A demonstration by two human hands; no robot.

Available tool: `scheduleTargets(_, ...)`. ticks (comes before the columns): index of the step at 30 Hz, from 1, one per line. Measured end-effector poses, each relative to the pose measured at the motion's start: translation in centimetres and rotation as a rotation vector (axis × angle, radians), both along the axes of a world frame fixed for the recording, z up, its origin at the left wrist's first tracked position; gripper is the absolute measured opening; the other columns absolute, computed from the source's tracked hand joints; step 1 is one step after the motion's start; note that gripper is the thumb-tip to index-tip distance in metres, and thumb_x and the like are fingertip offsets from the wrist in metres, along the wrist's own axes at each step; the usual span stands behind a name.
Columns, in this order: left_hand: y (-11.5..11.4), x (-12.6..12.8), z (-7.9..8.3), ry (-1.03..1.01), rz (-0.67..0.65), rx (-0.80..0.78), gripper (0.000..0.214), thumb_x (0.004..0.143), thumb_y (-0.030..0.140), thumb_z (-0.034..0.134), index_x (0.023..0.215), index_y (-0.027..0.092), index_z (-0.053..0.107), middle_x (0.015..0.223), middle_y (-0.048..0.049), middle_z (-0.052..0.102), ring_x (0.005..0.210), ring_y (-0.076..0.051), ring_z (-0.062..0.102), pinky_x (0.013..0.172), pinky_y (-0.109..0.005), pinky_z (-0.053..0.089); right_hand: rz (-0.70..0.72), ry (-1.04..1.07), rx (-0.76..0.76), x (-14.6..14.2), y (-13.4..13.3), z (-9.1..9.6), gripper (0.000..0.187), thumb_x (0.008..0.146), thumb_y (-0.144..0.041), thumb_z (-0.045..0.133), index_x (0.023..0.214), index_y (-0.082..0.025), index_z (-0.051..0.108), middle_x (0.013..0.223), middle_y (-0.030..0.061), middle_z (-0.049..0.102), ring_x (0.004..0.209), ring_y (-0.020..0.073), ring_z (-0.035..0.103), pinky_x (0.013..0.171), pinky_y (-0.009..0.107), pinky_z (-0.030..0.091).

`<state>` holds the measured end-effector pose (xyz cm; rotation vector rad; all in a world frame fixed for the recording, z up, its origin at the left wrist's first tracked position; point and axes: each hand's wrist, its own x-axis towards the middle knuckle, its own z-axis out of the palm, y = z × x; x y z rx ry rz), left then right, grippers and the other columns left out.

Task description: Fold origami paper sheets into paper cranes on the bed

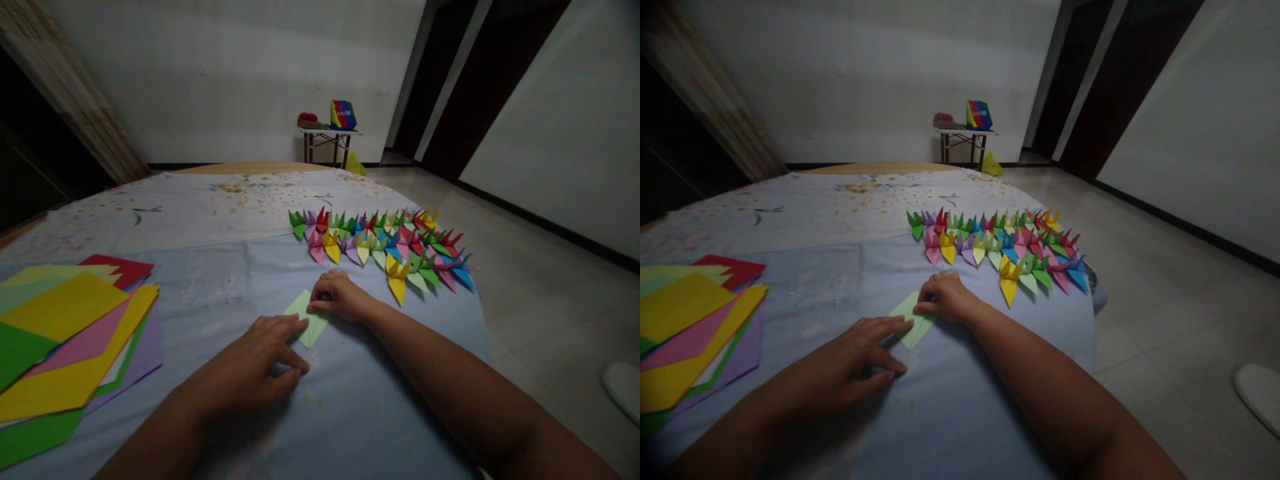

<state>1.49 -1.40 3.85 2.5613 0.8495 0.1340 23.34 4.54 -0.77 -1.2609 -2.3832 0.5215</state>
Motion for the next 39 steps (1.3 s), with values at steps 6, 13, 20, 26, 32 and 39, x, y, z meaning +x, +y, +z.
scheduleTargets(6, 0.5, 0.1, -0.4, -0.060, 0.102, -0.031, 0.030, 0.076, 0.026, 0.054, 0.106, 0.024, 0.060, 0.118, -0.0047, 0.060, 0.110, -0.022, 0.051, 0.095, -0.038, 0.039, -0.005, 0.001, -0.011, 0.0, 0.0, 0.1, 0.018, 0.073, -0.036, 0.068, 0.078, -0.019, 0.067, 0.080, 0.0032, 0.060, 0.085, 0.0172, 0.050, 0.078, 0.030, 0.029)
scheduleTargets(13, 0.2, 0.4, -0.8, -0.048, 0.044, 0.027, 0.037, 0.079, 0.028, 0.054, 0.115, 0.029, 0.056, 0.118, -0.0046, 0.055, 0.108, -0.023, 0.048, 0.094, -0.040, 0.038, 0.002, 0.011, -0.014, 0.0, -0.1, 0.0, 0.018, 0.073, -0.037, 0.067, 0.079, -0.020, 0.067, 0.080, 0.0029, 0.060, 0.086, 0.0176, 0.050, 0.079, 0.031, 0.029)
scheduleTargets(20, -0.2, 0.7, -0.6, -0.020, 0.029, 0.068, 0.035, 0.077, 0.025, 0.054, 0.111, 0.030, 0.059, 0.118, -0.0041, 0.053, 0.106, -0.024, 0.047, 0.092, -0.042, 0.037, 0.004, 0.013, -0.013, 0.0, 0.1, -0.2, 0.018, 0.074, -0.038, 0.067, 0.078, -0.020, 0.068, 0.079, 0.0026, 0.061, 0.086, 0.0172, 0.051, 0.079, 0.030, 0.030)
scheduleTargets(26, -0.3, 0.7, -0.6, -0.002, 0.027, 0.075, 0.038, 0.077, 0.024, 0.054, 0.114, 0.032, 0.057, 0.119, -0.0047, 0.052, 0.106, -0.025, 0.047, 0.092, -0.043, 0.036, -0.006, 0.011, 0.007, -0.1, 0.1, -0.1, 0.020, 0.072, -0.039, 0.068, 0.077, -0.020, 0.068, 0.078, 0.0029, 0.061, 0.084, 0.0168, 0.052, 0.078, 0.030, 0.030)
scheduleTargets(32, -0.6, 0.8, -0.7, 0.015, 0.023, 0.114, 0.038, 0.078, 0.022, 0.051, 0.115, 0.031, 0.056, 0.129, -0.0050, 0.047, 0.115, -0.027, 0.042, 0.094, -0.046, 0.033, -0.037, -0.003, 0.038, -0.3, 0.1, -0.6, 0.021, 0.072, -0.040, 0.068, 0.078, -0.021, 0.068, 0.079, 0.0025, 0.061, 0.084, 0.0169, 0.051, 0.077, 0.030, 0.029)
scheduleTargets(39, -0.5, 1.0, -0.9, 0.008, -0.008, 0.135, 0.039, 0.078, 0.020, 0.050, 0.116, 0.028, 0.055, 0.128, -0.0025, 0.053, 0.115, -0.027, 0.043, 0.094, -0.046, 0.033, -0.055, 0.054, 0.007, 0.4, 0.1, 0.0, 0.019, 0.076, -0.038, 0.064, 0.077, -0.019, 0.067, 0.074, 0.0013, 0.062, 0.078, 0.0143, 0.053, 0.074, 0.028, 0.032)
